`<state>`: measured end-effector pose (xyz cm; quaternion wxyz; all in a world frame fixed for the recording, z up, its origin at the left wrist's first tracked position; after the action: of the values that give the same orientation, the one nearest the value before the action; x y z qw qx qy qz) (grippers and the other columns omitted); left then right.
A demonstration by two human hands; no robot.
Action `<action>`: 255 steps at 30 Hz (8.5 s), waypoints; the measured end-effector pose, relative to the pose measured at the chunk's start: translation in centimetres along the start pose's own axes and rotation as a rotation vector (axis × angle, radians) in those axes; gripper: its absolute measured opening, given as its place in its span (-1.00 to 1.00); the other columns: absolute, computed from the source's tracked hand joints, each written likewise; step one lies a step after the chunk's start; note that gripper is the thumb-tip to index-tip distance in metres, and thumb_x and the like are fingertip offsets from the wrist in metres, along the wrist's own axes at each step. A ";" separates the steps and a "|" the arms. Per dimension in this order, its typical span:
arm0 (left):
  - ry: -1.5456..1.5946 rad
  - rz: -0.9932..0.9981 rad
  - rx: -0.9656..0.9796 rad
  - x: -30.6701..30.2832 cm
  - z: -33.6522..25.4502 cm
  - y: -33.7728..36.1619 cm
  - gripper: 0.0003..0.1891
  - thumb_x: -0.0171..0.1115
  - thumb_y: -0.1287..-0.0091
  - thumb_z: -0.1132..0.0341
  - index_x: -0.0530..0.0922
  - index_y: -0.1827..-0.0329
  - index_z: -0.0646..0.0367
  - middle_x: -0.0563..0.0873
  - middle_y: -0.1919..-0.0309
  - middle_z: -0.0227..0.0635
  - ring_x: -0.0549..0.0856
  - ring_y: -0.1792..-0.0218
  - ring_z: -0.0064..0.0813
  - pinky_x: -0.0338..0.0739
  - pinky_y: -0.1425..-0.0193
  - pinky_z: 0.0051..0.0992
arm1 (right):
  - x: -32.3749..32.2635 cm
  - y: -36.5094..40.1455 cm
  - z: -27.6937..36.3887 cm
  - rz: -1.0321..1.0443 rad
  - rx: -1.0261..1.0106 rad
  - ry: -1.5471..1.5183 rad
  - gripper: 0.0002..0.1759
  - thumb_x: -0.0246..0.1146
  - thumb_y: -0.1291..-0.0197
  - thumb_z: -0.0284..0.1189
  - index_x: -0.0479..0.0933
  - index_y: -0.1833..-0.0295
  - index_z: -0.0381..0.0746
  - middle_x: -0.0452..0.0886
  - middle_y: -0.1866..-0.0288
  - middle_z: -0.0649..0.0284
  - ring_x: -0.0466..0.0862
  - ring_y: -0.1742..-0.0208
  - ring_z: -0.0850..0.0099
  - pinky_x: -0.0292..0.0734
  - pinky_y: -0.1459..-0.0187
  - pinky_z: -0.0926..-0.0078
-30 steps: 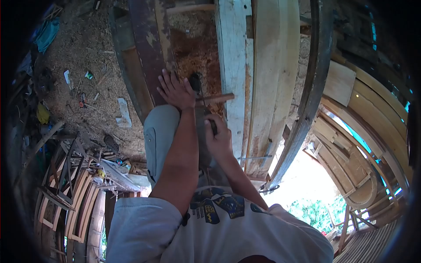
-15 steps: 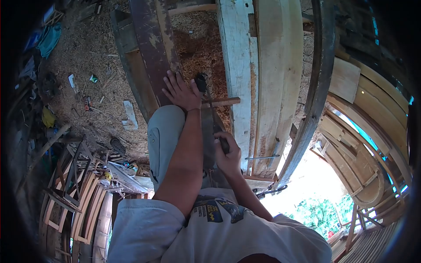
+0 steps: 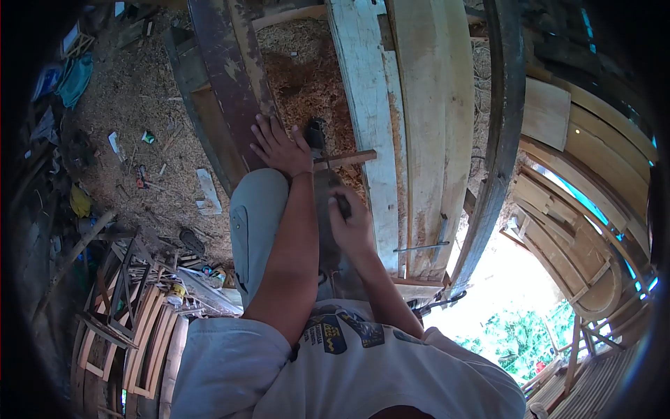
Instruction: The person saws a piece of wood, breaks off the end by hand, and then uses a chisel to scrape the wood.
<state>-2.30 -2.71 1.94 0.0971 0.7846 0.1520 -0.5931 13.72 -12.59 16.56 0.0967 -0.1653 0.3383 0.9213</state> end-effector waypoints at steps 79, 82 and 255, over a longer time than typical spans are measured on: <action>0.044 -0.039 0.093 0.3 -0.2 1.5 -0.40 -0.04 -0.69 -0.14 0.52 -0.58 0.03 0.24 -0.73 0.18 0.20 -0.72 0.39 0.06 -0.68 0.50 | 1.2 3.4 -7.1 -0.033 0.239 -0.211 -0.82 0.34 -0.52 -0.54 0.69 -0.15 -0.24 0.78 0.04 0.21 0.75 -0.01 0.46 0.62 -0.12 0.45; 0.051 -0.042 0.104 0.1 -0.3 1.5 -0.40 -0.04 -0.69 -0.14 0.53 -0.57 0.03 0.26 -0.72 0.19 0.22 -0.71 0.39 0.08 -0.67 0.50 | 3.0 4.2 -6.9 -0.096 0.122 -0.268 -0.82 0.33 -0.52 -0.54 0.69 -0.16 -0.25 0.78 0.04 0.21 0.75 0.01 0.48 0.62 -0.09 0.47; 0.257 0.193 0.456 -1.4 -1.9 4.3 -0.82 0.15 -0.65 0.23 0.60 -0.16 0.05 0.75 -0.02 -0.12 0.71 -0.15 -0.06 0.55 -0.21 0.00 | -0.6 1.6 -10.2 -0.259 -0.327 -0.061 -0.30 0.32 -0.44 -0.60 0.38 -0.66 -0.28 0.65 -0.50 -0.08 0.75 -0.39 0.21 0.61 -0.36 0.34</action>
<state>0.59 -6.30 3.69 -0.0461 0.8659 -0.0496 -0.4957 16.22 -20.47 10.39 0.1962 -0.1929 0.1571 0.9485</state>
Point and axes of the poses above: each hand's wrist, its own y-axis away from the middle knuckle, its own x-axis out of the palm, z = x × y, the point moved 8 cm from there along -y, towards the middle knuckle
